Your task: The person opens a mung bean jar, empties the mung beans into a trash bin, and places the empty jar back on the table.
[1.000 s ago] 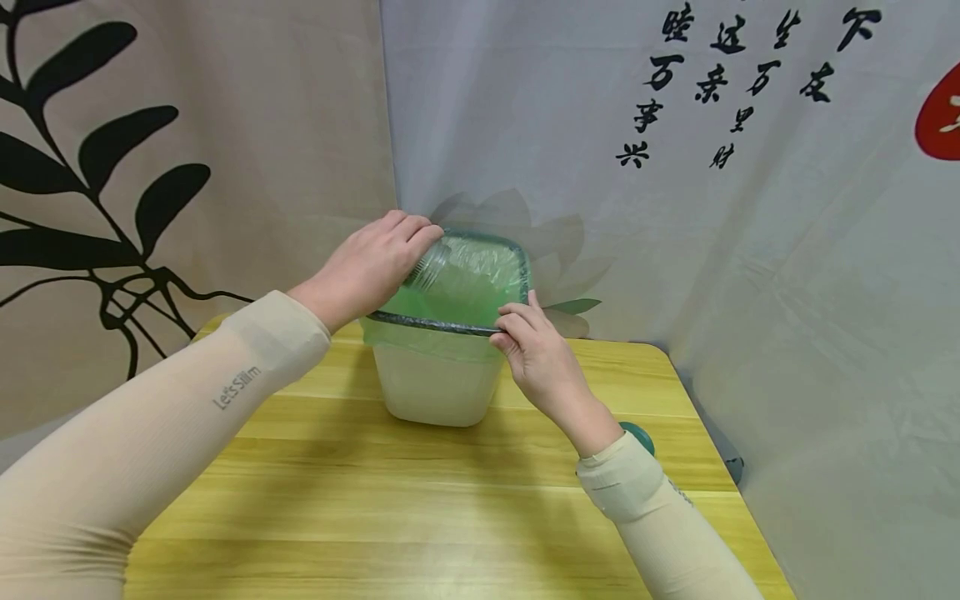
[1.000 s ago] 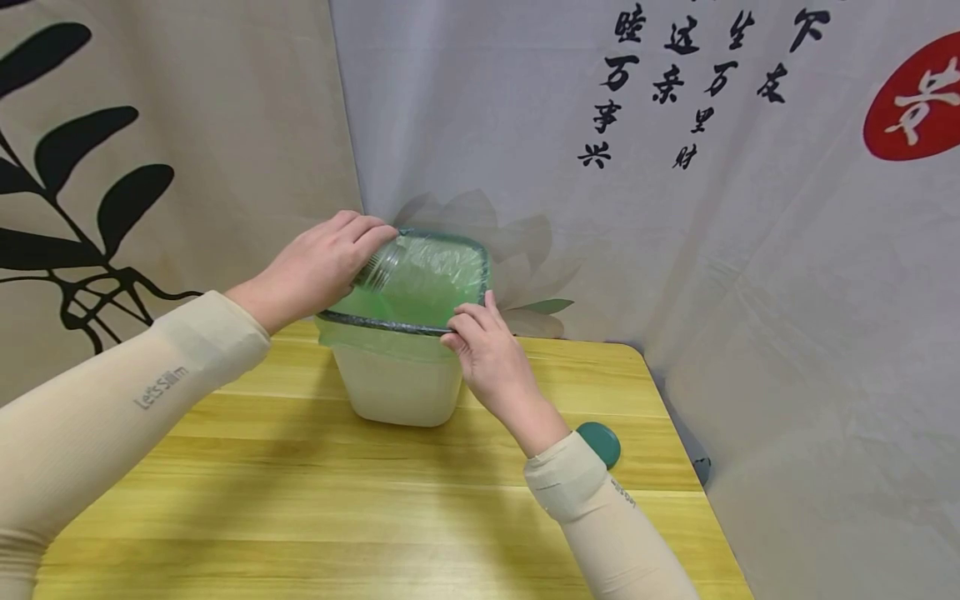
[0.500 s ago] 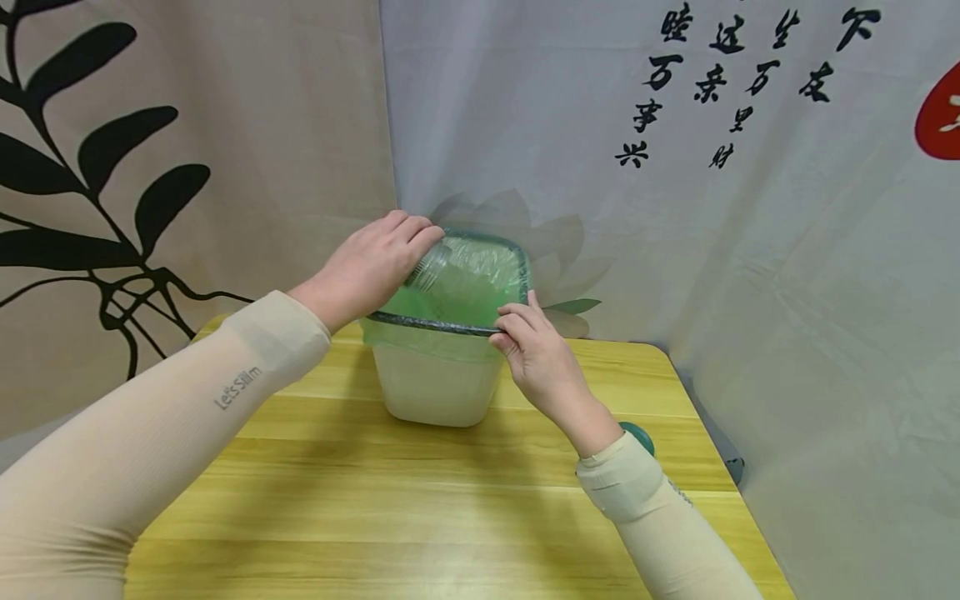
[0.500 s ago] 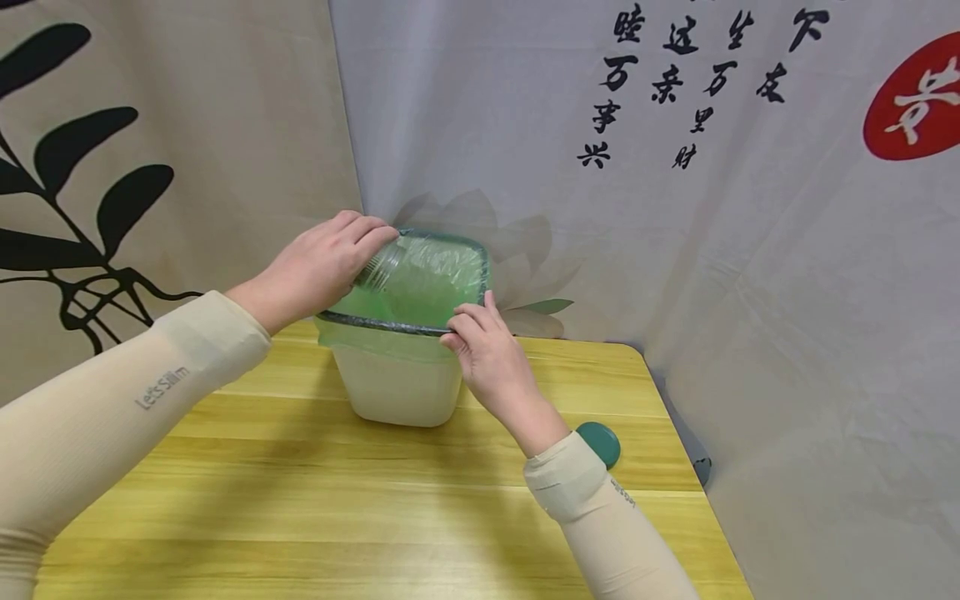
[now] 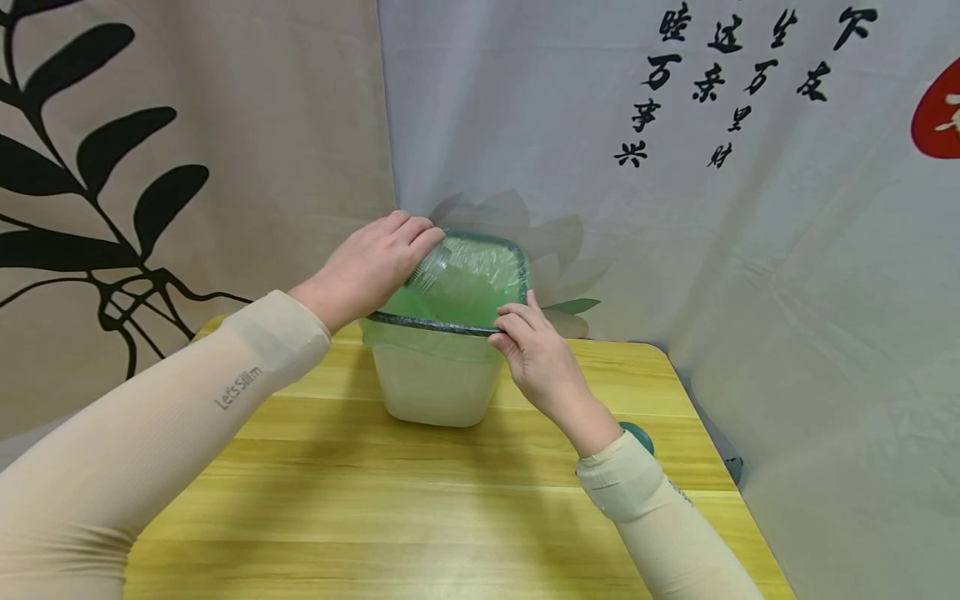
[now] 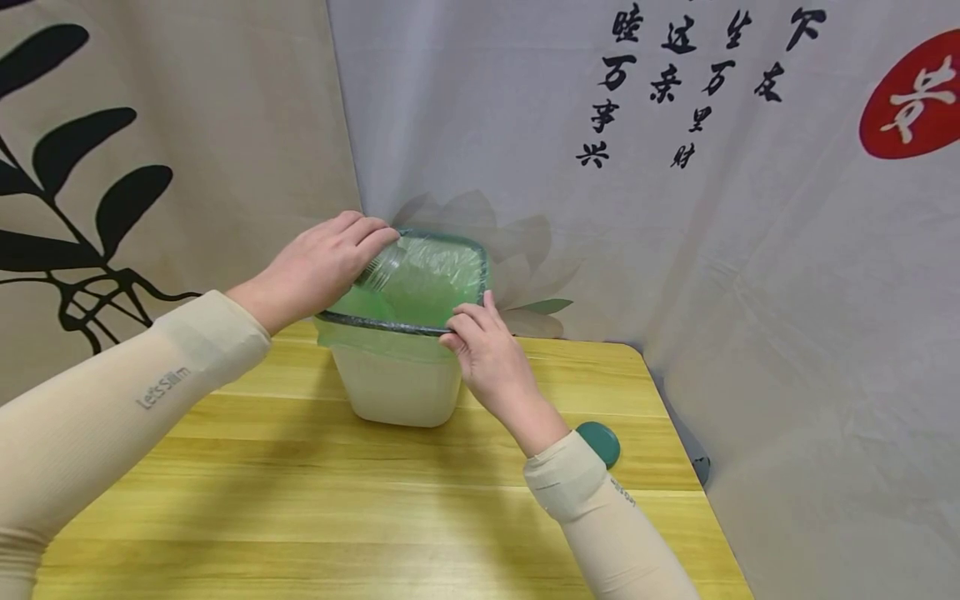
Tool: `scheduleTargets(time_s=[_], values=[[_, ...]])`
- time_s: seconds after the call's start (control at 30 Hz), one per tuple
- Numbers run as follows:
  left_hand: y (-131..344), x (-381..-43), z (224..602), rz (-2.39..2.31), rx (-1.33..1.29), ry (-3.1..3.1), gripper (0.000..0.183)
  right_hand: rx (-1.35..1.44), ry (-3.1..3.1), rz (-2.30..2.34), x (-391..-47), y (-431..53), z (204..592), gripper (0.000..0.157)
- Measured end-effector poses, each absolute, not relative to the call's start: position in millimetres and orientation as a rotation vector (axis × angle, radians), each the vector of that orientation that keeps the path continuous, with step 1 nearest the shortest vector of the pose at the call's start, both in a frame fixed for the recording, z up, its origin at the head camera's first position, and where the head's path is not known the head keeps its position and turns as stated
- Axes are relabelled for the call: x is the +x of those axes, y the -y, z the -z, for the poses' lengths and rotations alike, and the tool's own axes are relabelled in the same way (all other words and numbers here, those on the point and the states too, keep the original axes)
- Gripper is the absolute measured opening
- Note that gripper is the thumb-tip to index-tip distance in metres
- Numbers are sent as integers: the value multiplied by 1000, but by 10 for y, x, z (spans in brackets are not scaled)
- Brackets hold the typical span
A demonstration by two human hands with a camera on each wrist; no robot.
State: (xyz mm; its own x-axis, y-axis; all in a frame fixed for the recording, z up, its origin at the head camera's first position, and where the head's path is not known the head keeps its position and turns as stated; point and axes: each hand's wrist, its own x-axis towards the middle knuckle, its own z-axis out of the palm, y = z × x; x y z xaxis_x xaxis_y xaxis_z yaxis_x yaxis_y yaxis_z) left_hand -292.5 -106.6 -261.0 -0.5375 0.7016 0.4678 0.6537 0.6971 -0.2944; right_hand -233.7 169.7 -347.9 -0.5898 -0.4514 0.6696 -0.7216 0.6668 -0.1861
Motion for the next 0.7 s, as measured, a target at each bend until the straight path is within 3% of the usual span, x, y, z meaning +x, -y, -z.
scheduleTargets(time_s=[0.7], values=[[1068,-2950,2636,-124,-1081,2246,48,904,2296,-596,-2349,-1696,3491,15]])
